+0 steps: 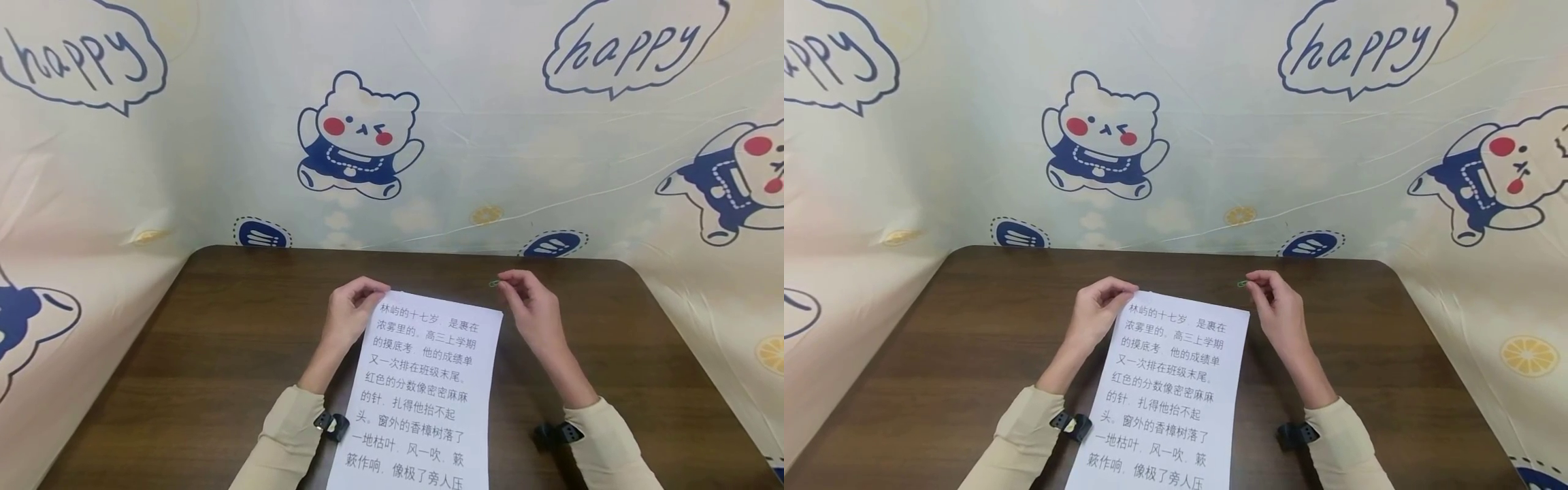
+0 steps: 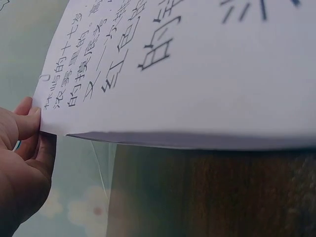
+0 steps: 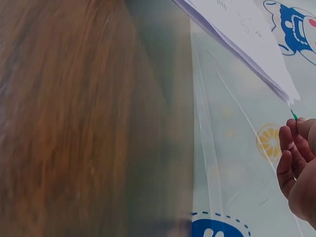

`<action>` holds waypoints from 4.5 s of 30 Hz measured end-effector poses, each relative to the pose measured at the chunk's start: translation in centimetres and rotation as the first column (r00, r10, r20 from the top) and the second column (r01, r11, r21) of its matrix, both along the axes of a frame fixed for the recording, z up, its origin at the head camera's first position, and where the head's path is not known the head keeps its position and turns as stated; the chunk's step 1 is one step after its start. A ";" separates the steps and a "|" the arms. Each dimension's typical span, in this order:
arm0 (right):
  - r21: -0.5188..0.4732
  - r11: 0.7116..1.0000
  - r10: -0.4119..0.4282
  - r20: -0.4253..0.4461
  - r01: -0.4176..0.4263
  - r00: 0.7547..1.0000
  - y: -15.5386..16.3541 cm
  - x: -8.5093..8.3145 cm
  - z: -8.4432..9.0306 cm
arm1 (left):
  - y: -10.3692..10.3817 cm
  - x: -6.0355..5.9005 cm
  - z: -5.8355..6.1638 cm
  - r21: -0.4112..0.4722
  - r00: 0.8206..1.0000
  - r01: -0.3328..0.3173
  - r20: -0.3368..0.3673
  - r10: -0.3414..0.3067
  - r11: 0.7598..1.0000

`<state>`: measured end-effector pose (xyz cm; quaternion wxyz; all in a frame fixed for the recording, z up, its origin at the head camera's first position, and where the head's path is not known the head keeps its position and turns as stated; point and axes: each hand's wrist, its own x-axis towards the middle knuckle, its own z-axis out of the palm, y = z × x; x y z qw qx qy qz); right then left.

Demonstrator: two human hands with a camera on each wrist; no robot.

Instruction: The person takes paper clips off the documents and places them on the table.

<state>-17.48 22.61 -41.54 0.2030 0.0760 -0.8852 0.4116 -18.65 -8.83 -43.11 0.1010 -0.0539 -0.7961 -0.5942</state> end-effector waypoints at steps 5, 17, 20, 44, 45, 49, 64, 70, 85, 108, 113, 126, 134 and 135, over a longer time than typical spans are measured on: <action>0.008 1.000 -0.030 -0.036 0.030 0.999 1.0 0.3 -0.1 | -0.1 -0.1 -0.3 0.010 1.000 -0.004 -0.013 0.004 1.000; 0.002 0.999 -0.044 -0.150 0.045 0.988 2.7 0.6 -0.4 | -0.1 -0.1 -0.3 0.013 1.000 -0.006 -0.004 0.006 1.000; 0.003 0.998 -0.066 -0.164 0.067 0.984 3.0 0.7 -0.5 | -0.1 -0.1 -0.3 0.015 1.000 -0.011 -0.001 0.011 1.000; 0.319 0.948 0.053 -0.112 -0.014 0.992 6.1 2.0 -2.4 | 0.0 -0.1 -0.4 0.023 1.000 0.000 0.015 -0.001 1.000; 0.324 0.946 0.057 -0.088 -0.025 0.994 6.2 2.0 -2.4 | 0.0 -0.1 -0.4 0.025 1.000 0.000 0.017 -0.001 1.000; 0.371 0.925 0.068 0.039 -0.077 0.997 6.5 2.2 -2.5 | -0.1 -0.1 -0.5 0.032 1.000 0.000 0.018 0.000 0.999; 0.523 0.820 0.108 0.261 -0.235 0.959 6.9 1.7 -2.4 | -0.2 -0.1 -0.4 0.042 0.999 0.006 0.033 -0.007 0.999; 0.602 0.744 0.139 0.287 -0.291 0.948 6.8 1.3 -2.2 | -0.1 -0.1 -0.4 0.042 0.999 -0.005 0.039 0.004 0.999; 0.722 0.644 0.212 0.150 -0.253 0.966 7.0 1.7 -3.2 | -0.1 -0.1 -0.3 0.036 0.999 -0.017 0.047 0.015 0.999; 0.669 0.681 0.176 0.243 -0.297 0.954 7.7 1.8 -3.3 | -0.2 -0.1 -0.4 0.032 0.997 -0.051 0.059 0.049 0.998; 0.667 0.684 0.170 0.250 -0.296 0.953 7.7 1.9 -3.3 | -0.2 -0.1 -0.5 0.036 0.995 -0.061 0.082 0.058 0.997; 0.693 0.657 0.194 0.225 -0.297 0.955 7.8 1.9 -3.6 | -0.3 -0.1 -0.5 0.043 0.996 -0.060 0.075 0.057 0.997; 0.695 0.654 0.199 0.225 -0.300 0.954 7.7 2.0 -3.5 | -0.3 -0.1 -0.6 0.050 0.996 -0.062 0.068 0.059 0.997; 0.687 0.661 0.199 0.229 -0.303 0.953 7.8 2.0 -3.4 | -0.3 -0.1 -0.6 0.052 0.996 -0.061 0.069 0.058 0.997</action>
